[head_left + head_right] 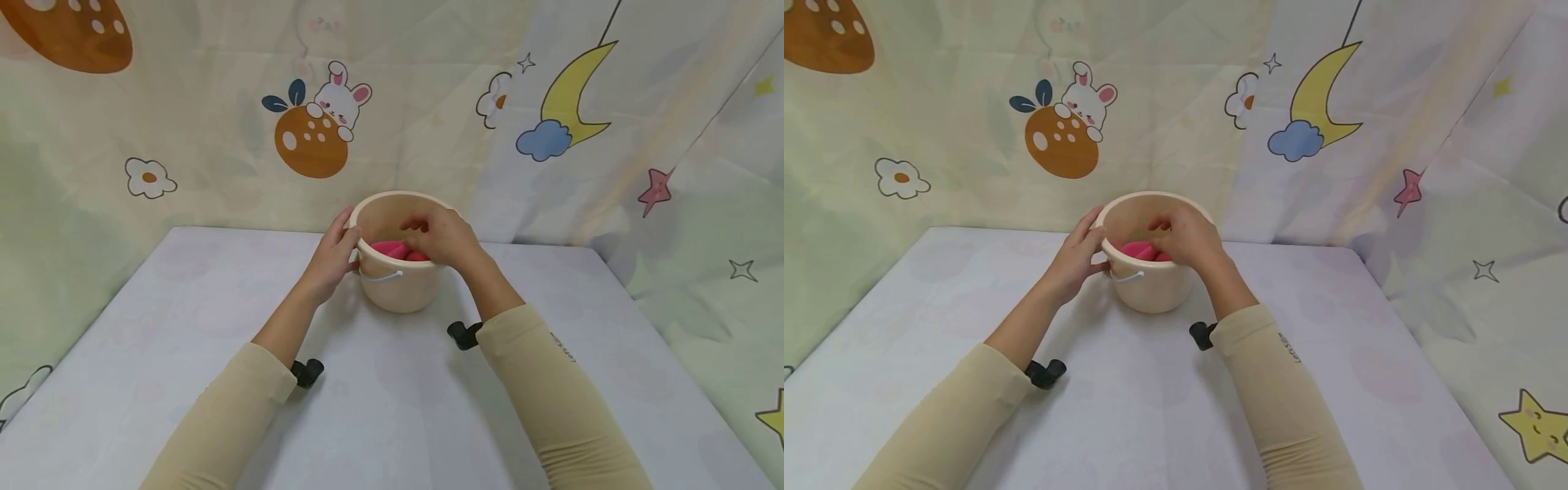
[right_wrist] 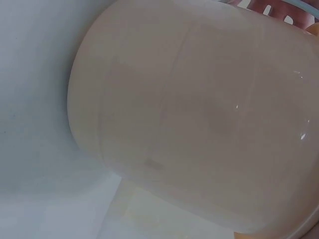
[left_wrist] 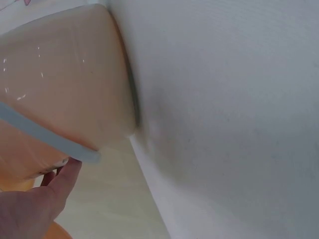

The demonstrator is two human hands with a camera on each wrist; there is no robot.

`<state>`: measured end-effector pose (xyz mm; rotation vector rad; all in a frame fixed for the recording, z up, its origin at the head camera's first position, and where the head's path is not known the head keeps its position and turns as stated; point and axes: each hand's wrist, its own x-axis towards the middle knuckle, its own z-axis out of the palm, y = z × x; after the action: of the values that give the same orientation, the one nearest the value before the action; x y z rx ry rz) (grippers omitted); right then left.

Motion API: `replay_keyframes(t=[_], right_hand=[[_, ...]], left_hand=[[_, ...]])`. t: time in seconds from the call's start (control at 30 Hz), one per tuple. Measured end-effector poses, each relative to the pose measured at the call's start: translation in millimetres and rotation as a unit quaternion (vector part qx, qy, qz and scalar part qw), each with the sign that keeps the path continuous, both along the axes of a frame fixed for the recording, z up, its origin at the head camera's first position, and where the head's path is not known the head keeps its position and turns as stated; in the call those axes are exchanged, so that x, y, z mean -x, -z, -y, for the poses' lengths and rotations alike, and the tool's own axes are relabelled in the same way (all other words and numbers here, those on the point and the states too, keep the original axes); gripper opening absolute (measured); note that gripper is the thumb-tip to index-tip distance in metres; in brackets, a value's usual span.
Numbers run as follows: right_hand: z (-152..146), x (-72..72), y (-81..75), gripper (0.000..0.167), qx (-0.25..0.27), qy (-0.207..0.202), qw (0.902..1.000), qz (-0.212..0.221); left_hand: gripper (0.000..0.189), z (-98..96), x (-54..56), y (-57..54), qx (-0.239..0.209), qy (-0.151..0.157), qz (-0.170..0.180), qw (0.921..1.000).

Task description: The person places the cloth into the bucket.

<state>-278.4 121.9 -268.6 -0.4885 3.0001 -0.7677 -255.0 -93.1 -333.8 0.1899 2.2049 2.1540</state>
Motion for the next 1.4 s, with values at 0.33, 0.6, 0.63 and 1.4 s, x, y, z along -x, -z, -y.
replay_keyframes(t=[0.33, 0.6, 0.63, 1.4], right_hand=[[-3.0, -4.2, 4.1, 0.031, 0.058, -0.006, 0.9971, -0.05], [-4.3, -7.1, 9.3, 0.031, 0.109, -0.025, 0.9872, -0.114], [-4.5, -7.7, 9.8, 0.032, 0.112, -0.027, 0.9855, -0.125], [-24.5, -14.7, 12.5, 0.057, 0.06, 0.02, 0.9825, -0.175]], left_hand=[[0.061, -1.1, 0.9, -0.7, -0.002, 0.006, -0.003, 1.0], [0.061, -0.3, 0.9, -1.9, 0.008, 0.003, -0.002, 1.0], [0.061, 0.1, 0.8, -2.3, 0.013, 0.001, -0.002, 0.9999], [0.059, 26.3, 4.7, -17.1, 0.193, -0.027, -0.052, 0.9794]])
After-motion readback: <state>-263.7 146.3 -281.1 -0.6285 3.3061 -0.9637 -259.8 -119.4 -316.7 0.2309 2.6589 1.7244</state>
